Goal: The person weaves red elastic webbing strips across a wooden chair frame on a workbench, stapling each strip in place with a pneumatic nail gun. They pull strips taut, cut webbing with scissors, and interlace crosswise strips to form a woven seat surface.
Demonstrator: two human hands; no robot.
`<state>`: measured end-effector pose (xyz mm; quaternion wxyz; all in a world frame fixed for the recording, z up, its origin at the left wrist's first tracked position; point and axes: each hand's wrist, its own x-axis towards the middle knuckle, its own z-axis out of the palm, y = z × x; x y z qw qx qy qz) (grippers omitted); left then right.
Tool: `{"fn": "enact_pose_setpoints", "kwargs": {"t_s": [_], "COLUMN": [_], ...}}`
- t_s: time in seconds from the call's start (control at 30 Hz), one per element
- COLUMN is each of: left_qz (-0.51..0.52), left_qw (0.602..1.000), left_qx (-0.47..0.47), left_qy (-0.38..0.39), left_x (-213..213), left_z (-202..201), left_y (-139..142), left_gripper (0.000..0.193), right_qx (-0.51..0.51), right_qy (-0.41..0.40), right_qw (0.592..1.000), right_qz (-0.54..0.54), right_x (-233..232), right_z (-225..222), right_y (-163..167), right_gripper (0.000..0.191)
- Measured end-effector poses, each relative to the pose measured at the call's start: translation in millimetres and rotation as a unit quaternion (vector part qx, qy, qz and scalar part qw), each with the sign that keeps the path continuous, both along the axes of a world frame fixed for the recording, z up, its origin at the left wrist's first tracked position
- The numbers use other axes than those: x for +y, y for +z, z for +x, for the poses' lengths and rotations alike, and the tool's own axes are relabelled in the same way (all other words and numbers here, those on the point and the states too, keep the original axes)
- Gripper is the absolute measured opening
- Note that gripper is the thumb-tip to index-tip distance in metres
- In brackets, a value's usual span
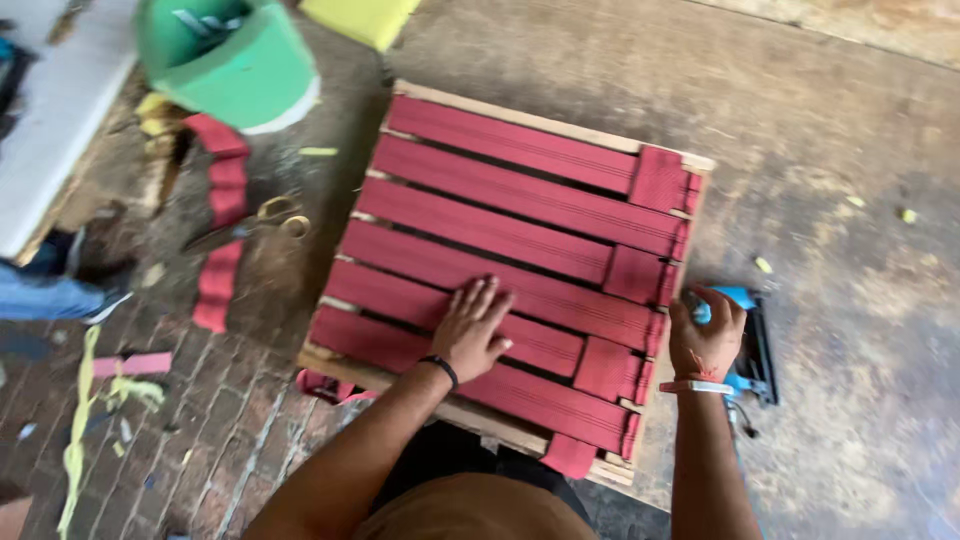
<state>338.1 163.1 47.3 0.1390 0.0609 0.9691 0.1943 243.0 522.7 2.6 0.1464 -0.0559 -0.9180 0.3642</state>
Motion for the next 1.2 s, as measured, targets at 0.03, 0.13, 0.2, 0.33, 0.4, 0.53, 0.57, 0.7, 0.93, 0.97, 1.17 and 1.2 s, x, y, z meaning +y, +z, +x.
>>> {"fn": "enact_pose_setpoints", "kwargs": {"t_s": [0.03,0.13,0.2,0.33,0.4,0.53,0.57,0.7,0.93,0.97,1.17,1.2], "left_qz": [0.042,0.166,0.249,0.132,0.032,-0.089,-0.121,-0.123,0.245,0.319,0.398,0.342], "left_qw": [0.999,0.981,0.929,0.863,0.847,0.836,0.850,0.886,0.900,0.886,0.915,0.939], "left_qx": [0.014,0.043,0.044,0.259,0.242,0.223,0.199,-0.037,0.015,-0.015,-0.040,-0.034], "left_qy": [0.001,0.093,0.269,0.414,0.473,0.493,0.472,0.445,0.360,0.335,0.053,0.000], "left_x": [-7,-53,-95,-223,-296,-412,-425,-449,-428,-417,-377,-372], "left_z": [8,35,50,83,102,129,133,140,164,173,201,199], "left_y": [1,-1,-9,-35,-49,-69,-72,-66,34,48,101,106], "left_gripper": [0.067,0.046,0.036,0.029,0.036,0.073,0.081,0.091,0.076,0.076,0.055,0.051], "right_qx": [0.013,-0.016,-0.053,-0.147,-0.178,-0.237,-0.266,-0.280,-0.471,-0.495,-0.511,-0.471], "right_qy": [0.046,0.146,0.190,0.263,0.300,0.307,0.295,0.338,0.352,0.357,0.230,0.209], "right_qw": [0.999,0.989,0.980,0.953,0.936,0.918,0.915,0.896,0.752,0.702,0.559,0.569], "right_qz": [0.000,-0.020,-0.030,-0.030,-0.054,-0.086,-0.068,-0.063,-0.297,-0.367,-0.611,-0.642], "right_x": [-26,-108,-158,-238,-280,-369,-384,-457,-567,-582,-600,-588], "right_z": [3,28,48,81,93,123,132,166,187,186,154,149], "right_y": [13,49,66,78,77,79,83,90,98,100,111,114], "right_gripper": [0.038,0.035,0.033,0.032,0.032,0.034,0.034,0.038,0.046,0.052,0.038,0.035]}}
